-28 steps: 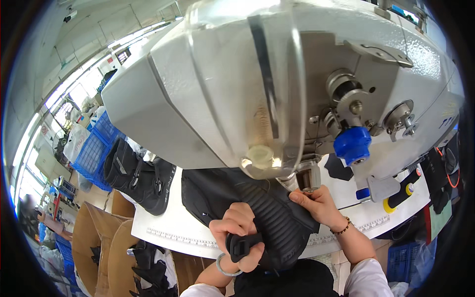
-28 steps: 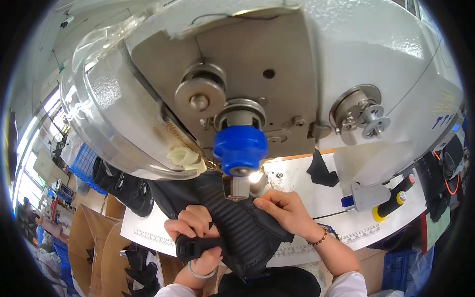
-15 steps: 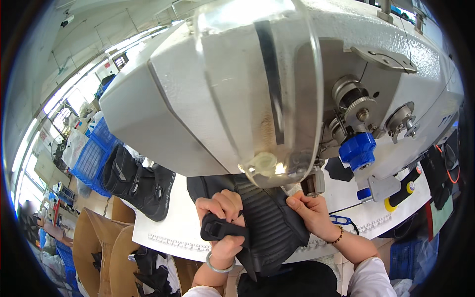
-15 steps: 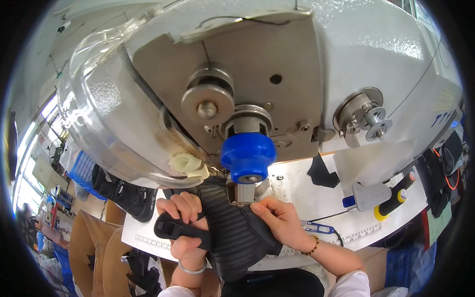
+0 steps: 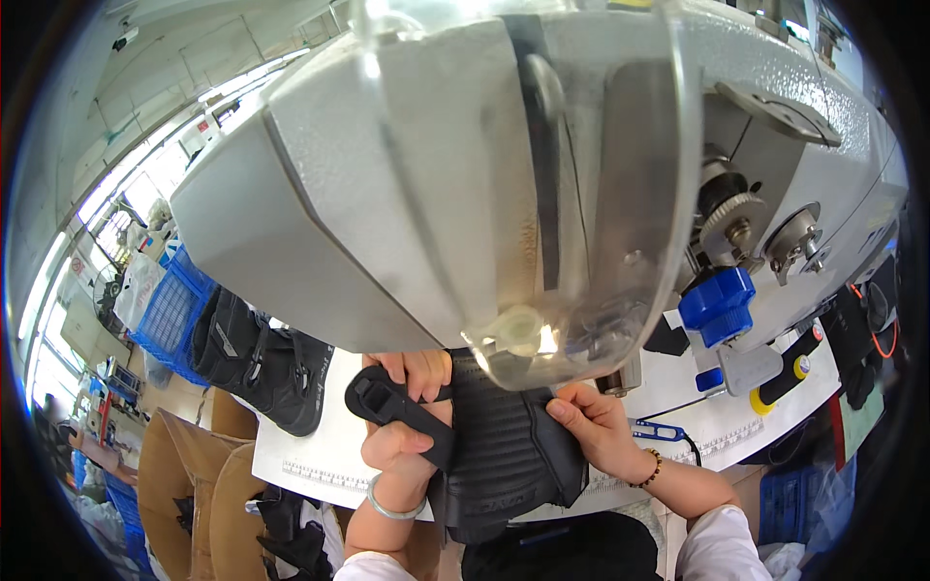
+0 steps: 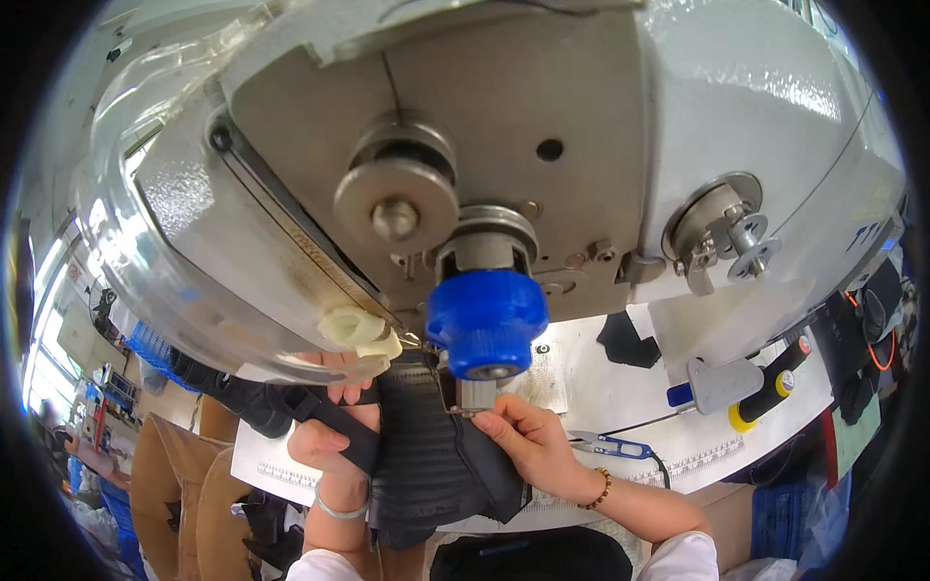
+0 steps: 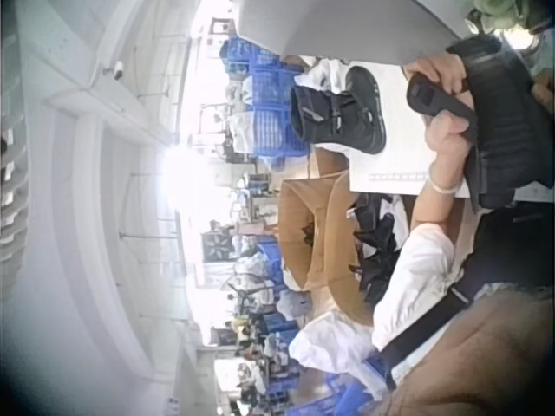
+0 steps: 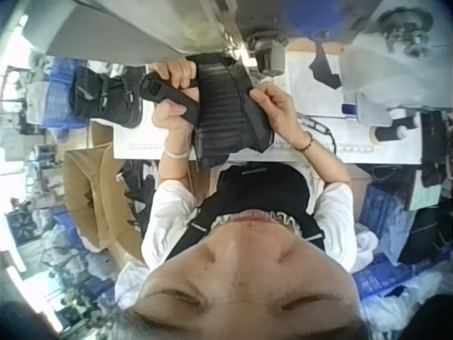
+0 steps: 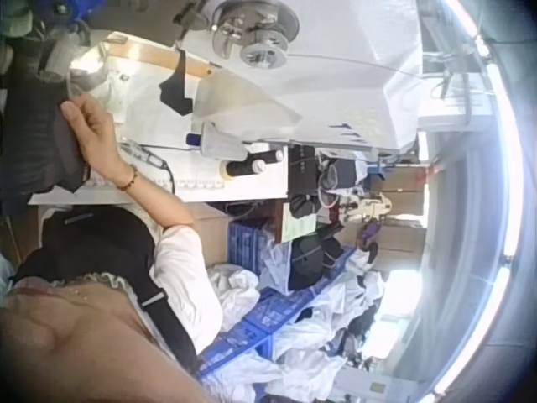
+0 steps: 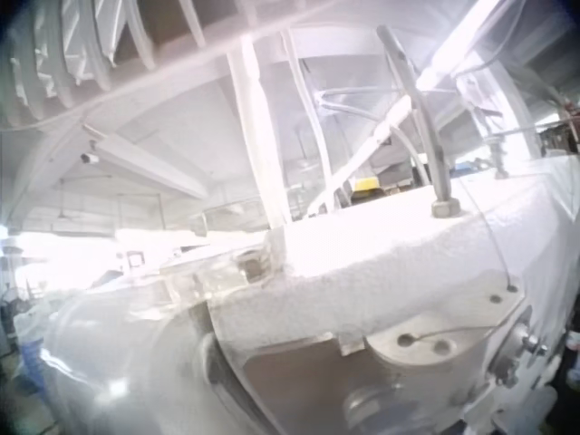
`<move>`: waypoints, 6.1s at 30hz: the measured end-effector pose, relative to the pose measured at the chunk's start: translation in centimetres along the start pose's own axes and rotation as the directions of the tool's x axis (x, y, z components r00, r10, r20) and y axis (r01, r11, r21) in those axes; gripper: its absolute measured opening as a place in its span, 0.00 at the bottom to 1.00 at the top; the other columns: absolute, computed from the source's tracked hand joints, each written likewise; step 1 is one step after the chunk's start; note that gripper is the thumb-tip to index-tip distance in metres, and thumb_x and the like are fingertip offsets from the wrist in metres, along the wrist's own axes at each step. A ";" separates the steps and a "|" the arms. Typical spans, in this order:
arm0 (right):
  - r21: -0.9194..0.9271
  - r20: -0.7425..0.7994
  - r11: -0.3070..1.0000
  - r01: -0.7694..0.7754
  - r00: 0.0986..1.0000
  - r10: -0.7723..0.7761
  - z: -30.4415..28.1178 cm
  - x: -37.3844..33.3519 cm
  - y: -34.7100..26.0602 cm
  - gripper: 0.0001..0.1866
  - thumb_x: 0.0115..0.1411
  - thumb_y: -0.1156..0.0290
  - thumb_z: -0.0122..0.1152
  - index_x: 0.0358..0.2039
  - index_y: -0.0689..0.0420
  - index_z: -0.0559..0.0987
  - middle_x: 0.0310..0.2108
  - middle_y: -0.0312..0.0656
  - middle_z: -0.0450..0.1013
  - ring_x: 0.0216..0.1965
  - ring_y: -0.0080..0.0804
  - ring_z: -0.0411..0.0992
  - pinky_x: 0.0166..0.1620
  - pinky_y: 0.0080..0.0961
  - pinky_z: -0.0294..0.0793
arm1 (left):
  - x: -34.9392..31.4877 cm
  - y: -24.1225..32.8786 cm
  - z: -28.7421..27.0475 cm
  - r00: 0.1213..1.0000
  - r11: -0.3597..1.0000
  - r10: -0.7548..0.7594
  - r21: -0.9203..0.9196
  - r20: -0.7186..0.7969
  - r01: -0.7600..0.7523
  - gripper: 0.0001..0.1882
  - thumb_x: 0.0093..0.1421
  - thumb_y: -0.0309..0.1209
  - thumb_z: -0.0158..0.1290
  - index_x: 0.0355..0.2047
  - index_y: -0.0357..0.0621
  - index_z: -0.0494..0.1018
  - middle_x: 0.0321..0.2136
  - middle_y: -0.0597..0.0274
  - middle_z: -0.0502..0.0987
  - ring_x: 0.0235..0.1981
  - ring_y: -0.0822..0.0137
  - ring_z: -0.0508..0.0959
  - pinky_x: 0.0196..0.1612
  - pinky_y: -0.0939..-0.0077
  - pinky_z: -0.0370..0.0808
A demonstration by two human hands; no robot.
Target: The person positions and stitches boot upper components together using a sewing machine, guiding the material by hand. They trim loose threads using snips and sew the remaining boot sections together.
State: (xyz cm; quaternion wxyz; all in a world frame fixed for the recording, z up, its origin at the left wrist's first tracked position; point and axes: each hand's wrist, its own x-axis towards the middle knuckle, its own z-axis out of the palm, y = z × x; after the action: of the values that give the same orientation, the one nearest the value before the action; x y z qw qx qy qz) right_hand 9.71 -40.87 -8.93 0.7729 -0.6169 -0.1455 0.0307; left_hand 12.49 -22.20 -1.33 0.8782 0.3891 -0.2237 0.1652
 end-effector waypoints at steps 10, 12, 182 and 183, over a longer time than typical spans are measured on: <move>0.097 0.061 0.995 -0.026 0.998 0.020 0.5 0.0 -0.4 0.09 0.65 0.68 0.54 0.37 0.61 0.73 0.28 0.29 0.69 0.30 0.10 0.63 0.33 0.10 0.65 | 0.9 0.0 -0.7 0.994 0.983 -0.088 -0.165 -0.066 0.076 0.23 0.20 0.26 0.40 0.26 0.43 0.59 0.23 0.64 0.59 0.26 0.65 0.59 0.33 0.79 0.58; 0.064 0.051 0.998 -0.027 0.998 0.024 0.6 0.1 -0.3 0.09 0.64 0.69 0.55 0.33 0.61 0.71 0.27 0.29 0.68 0.28 0.10 0.62 0.31 0.11 0.65 | 1.7 0.1 -2.1 0.981 0.952 -0.087 -0.277 0.172 0.133 0.21 0.23 0.25 0.41 0.26 0.41 0.59 0.26 0.61 0.62 0.30 0.63 0.62 0.39 0.78 0.63; 0.296 -0.454 0.909 0.295 0.880 -0.138 -2.6 8.3 5.0 0.10 0.58 0.74 0.56 0.41 0.61 0.73 0.37 0.40 0.72 0.38 0.28 0.71 0.42 0.25 0.73 | 0.2 -3.2 -4.8 0.564 0.015 0.090 0.565 0.821 -0.825 0.11 0.40 0.20 0.57 0.27 0.42 0.76 0.30 0.64 0.74 0.32 0.65 0.76 0.28 0.75 0.71; 0.265 -0.479 0.910 0.319 0.863 -0.163 -2.2 8.3 5.2 0.11 0.58 0.75 0.56 0.41 0.61 0.72 0.37 0.39 0.72 0.38 0.28 0.71 0.43 0.25 0.73 | 0.0 -2.8 -5.1 0.623 0.017 0.046 0.623 0.781 -0.782 0.11 0.40 0.20 0.57 0.28 0.43 0.76 0.31 0.63 0.74 0.31 0.65 0.76 0.27 0.77 0.70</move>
State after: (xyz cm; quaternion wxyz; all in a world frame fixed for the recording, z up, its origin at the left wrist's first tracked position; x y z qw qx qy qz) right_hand 18.94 -39.83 -12.77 0.8763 -0.4433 -0.0340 -0.1854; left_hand 15.16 -20.13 -6.05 0.2085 0.7782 -0.4251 0.4125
